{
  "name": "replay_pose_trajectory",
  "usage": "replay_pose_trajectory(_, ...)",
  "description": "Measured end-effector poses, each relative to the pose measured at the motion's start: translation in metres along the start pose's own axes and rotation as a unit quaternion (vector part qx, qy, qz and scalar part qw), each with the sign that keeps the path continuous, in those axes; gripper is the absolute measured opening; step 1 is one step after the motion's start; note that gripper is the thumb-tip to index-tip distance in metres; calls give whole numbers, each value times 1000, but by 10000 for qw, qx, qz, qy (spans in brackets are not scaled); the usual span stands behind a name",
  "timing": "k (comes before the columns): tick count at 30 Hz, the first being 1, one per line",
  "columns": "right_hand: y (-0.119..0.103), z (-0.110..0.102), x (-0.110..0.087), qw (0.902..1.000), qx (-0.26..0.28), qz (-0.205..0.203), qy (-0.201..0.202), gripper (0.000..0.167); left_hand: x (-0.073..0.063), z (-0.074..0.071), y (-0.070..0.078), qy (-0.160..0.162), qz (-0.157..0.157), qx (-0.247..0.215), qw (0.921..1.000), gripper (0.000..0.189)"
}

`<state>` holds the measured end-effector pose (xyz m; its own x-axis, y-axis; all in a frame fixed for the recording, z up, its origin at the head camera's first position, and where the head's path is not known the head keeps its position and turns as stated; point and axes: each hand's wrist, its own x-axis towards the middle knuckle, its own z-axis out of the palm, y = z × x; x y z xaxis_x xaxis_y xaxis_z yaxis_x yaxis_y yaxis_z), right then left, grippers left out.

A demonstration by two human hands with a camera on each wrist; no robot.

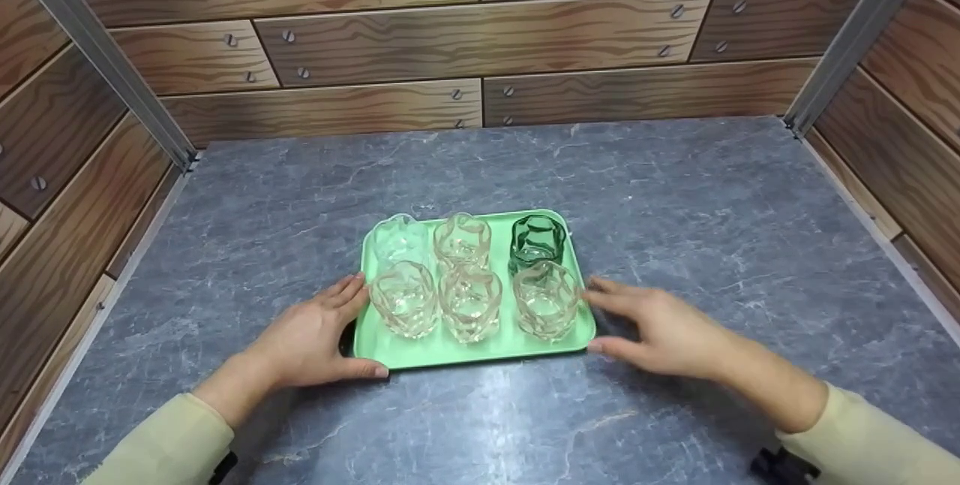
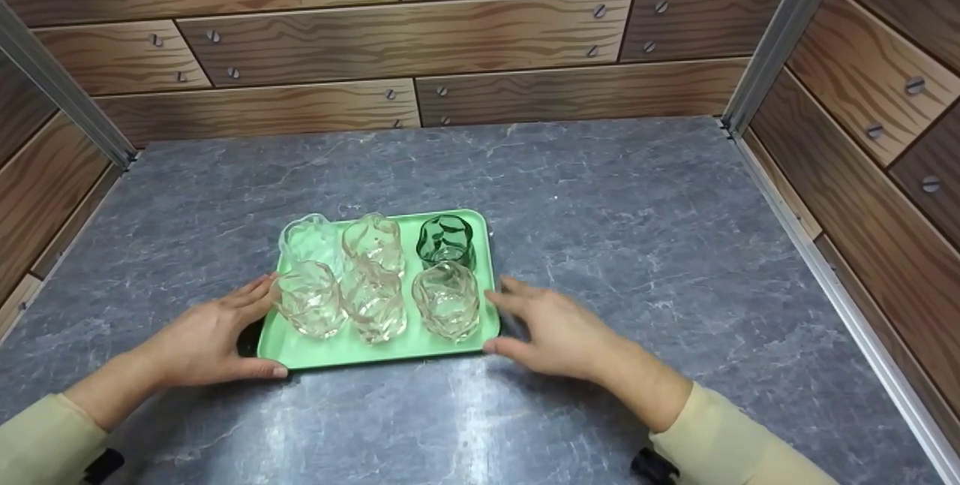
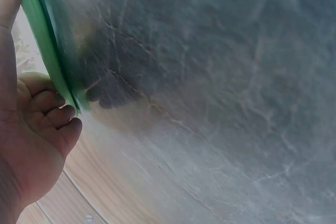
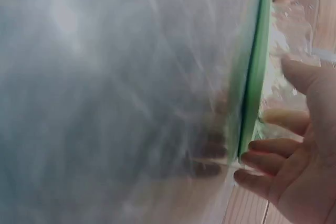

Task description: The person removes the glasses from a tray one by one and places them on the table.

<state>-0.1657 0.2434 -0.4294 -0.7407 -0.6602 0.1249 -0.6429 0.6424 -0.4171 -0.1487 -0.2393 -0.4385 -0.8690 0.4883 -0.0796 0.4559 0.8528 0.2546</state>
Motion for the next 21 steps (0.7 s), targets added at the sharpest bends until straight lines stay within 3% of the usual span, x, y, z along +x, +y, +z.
replay_pose_trajectory(4,6,-9,3,9963,277,-267,773,72,0,0,0,41,60,51,10000,125)
replay_pose_trajectory(7,6,-14,6,9912,691,-209,1106,73,-1,1,0,62,80,96,9999,125)
replay_pose_trajectory(11,-1,-13,14,9797,1577,118,1233,77,-1,2,-1,84,115,140,9998,125)
replay_pose_trajectory(15,-11,-6,24,9590,2470,508,1294,80,-1,2,-1,106,131,151,9997,124)
replay_pose_trajectory(18,-18,1,29,9471,2815,714,1363,80,-1,2,-1,113,139,167,9997,125)
replay_pose_trajectory(21,-22,6,32,9429,2892,865,1411,81,-1,2,-1,116,139,177,9997,125)
